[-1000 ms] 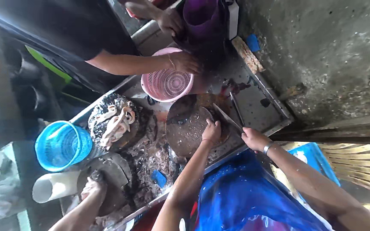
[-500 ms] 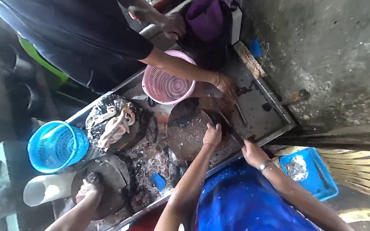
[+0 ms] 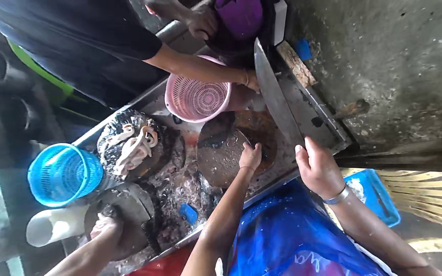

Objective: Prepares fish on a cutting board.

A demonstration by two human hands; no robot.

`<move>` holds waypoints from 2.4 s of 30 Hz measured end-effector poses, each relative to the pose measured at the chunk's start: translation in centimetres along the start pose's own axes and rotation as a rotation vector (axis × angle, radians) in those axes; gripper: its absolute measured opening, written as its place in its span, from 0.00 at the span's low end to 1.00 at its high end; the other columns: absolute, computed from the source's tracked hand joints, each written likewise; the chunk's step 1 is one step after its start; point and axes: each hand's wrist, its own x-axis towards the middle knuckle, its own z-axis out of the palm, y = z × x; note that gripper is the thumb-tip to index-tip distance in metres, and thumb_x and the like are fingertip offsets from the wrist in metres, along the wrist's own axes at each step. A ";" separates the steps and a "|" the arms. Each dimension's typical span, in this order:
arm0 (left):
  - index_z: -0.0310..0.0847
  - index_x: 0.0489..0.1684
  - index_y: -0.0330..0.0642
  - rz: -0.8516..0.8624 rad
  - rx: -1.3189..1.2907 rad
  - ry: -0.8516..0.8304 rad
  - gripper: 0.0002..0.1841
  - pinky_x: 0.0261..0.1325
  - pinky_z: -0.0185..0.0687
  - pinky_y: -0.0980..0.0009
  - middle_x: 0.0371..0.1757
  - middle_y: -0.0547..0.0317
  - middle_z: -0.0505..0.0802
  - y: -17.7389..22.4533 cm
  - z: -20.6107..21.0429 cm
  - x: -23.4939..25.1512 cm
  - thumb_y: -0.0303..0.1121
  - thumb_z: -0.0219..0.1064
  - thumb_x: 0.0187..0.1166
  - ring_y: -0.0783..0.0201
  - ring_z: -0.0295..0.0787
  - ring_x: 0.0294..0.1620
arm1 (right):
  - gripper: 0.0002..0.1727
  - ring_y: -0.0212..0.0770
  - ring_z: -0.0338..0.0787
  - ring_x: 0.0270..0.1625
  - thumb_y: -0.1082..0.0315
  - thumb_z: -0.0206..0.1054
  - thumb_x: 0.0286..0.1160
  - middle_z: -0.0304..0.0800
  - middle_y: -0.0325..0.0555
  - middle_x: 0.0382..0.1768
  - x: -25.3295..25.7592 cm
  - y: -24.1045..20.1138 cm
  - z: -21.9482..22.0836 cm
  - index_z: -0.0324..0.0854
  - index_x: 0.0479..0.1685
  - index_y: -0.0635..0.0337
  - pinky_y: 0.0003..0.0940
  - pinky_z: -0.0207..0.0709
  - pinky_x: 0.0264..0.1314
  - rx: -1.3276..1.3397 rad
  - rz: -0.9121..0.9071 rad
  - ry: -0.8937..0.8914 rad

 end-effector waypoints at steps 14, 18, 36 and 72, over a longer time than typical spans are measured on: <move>0.55 0.87 0.44 0.001 -0.001 -0.009 0.38 0.55 0.82 0.30 0.59 0.34 0.90 -0.7 0.2 0.0 0.64 0.42 0.87 0.34 0.89 0.60 | 0.18 0.48 0.87 0.23 0.61 0.50 0.90 0.82 0.50 0.21 1.2 1.8 6.1 0.77 0.56 0.67 0.48 0.83 0.26 -0.016 0.037 0.072; 0.56 0.86 0.45 0.034 0.073 0.048 0.40 0.55 0.83 0.31 0.57 0.35 0.91 -1.1 0.7 -0.3 0.67 0.45 0.84 0.35 0.90 0.59 | 0.28 0.61 0.87 0.71 0.61 0.48 0.92 0.87 0.63 0.68 1.3 7.1 12.1 0.64 0.88 0.59 0.61 0.77 0.75 -0.158 0.412 -0.572; 0.91 0.53 0.52 0.659 0.161 0.116 0.25 0.61 0.87 0.47 0.67 0.41 0.83 -0.3 -3.1 2.8 0.19 0.80 0.53 0.45 0.85 0.64 | 0.19 0.54 0.89 0.34 0.62 0.51 0.92 0.85 0.56 0.28 0.9 5.7 1.4 0.79 0.61 0.68 0.54 0.84 0.41 -0.038 0.126 -0.210; 0.68 0.78 0.37 0.278 0.581 0.368 0.26 0.56 0.84 0.34 0.70 0.33 0.83 -4.9 -1.5 -3.2 0.34 0.67 0.82 0.29 0.81 0.69 | 0.27 0.48 0.91 0.29 0.46 0.55 0.91 0.88 0.52 0.32 2.6 14.0 4.3 0.80 0.63 0.63 0.53 0.90 0.39 0.094 0.247 -0.381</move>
